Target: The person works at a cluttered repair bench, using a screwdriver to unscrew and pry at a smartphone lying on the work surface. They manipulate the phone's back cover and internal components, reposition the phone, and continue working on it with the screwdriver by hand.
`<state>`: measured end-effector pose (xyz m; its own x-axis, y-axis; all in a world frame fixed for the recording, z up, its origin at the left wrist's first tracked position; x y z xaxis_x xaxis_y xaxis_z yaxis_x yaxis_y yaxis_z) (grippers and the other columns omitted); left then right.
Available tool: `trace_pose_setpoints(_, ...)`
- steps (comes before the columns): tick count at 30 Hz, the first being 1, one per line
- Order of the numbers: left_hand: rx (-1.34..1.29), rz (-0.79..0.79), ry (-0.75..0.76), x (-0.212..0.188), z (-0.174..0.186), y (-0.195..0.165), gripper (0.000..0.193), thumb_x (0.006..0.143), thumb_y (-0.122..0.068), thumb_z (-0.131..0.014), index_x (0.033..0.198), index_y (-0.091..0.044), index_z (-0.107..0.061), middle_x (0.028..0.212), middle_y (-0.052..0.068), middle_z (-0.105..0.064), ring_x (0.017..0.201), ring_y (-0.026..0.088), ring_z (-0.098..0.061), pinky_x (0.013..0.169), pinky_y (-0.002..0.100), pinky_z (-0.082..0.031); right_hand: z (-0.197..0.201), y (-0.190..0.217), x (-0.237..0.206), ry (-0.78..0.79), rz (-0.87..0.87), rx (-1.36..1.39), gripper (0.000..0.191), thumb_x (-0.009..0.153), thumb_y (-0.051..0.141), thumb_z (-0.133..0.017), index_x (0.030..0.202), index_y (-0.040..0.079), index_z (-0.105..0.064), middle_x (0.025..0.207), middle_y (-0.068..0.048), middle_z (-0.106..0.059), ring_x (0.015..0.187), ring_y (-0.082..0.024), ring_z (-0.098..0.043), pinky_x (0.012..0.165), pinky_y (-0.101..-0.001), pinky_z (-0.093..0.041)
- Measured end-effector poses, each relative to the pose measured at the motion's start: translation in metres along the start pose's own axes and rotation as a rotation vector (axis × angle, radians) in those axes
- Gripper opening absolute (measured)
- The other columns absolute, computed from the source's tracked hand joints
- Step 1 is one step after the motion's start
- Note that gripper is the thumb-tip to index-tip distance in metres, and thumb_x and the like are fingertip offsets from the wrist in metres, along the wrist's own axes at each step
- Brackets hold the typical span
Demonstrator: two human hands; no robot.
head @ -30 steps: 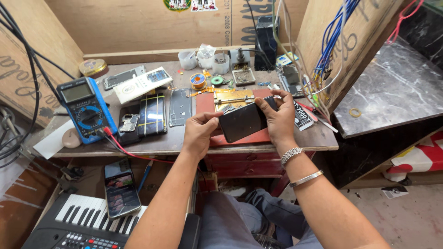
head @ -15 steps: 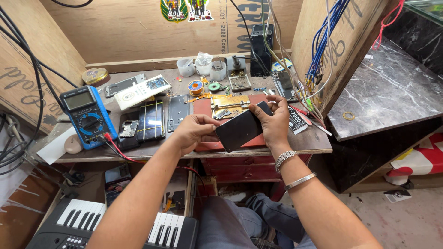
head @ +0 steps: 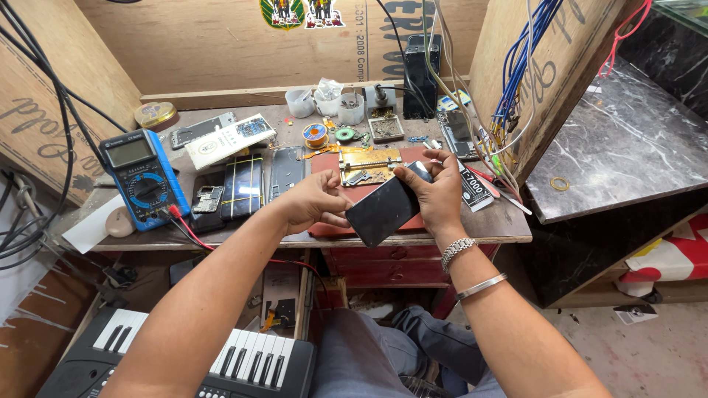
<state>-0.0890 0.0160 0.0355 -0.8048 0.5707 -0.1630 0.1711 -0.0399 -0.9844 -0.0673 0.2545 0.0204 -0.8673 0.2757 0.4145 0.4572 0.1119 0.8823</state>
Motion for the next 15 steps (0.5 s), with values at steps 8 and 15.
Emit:
trace_pose_setpoints(8, 0.159, 0.020, 0.195, -0.003, -0.015, -0.016, 0.063, 0.084, 0.001, -0.067, 0.144, -0.001, -0.048, 0.117, 0.010, -0.073, 0.098, 0.015, -0.072, 0.076, 0.027, -0.061, 0.005, -0.004, 0.001, 0.017, 0.003, -0.011, 0.063, 0.080, 0.015, -0.089, 0.125, 0.000, -0.049, 0.090, -0.005, -0.068, 0.081, -0.009, -0.067, 0.071, -0.0198, -0.055)
trace_pose_setpoints(15, -0.060, -0.051, 0.368, 0.007, -0.033, 0.022, 0.060, 0.092, 0.000, -0.064, 0.150, 0.005, -0.051, 0.122, 0.014, -0.072, 0.098, 0.014, -0.071, 0.073, 0.023, -0.058, 0.014, -0.012, 0.005, 0.034, -0.010, 0.156, 0.044, 0.095, 0.010, -0.070, 0.131, -0.002, -0.049, 0.100, -0.007, -0.067, 0.092, -0.010, -0.064, 0.087, -0.0233, -0.053)
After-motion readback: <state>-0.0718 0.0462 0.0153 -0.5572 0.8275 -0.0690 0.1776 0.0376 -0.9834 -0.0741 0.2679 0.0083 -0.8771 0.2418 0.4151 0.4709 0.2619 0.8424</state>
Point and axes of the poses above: each hand's wrist, its own x-axis towards the middle knuckle, its own z-axis out of the back of the hand, y = z × x, the point moved 4 cm from there along x, towards the middle knuckle
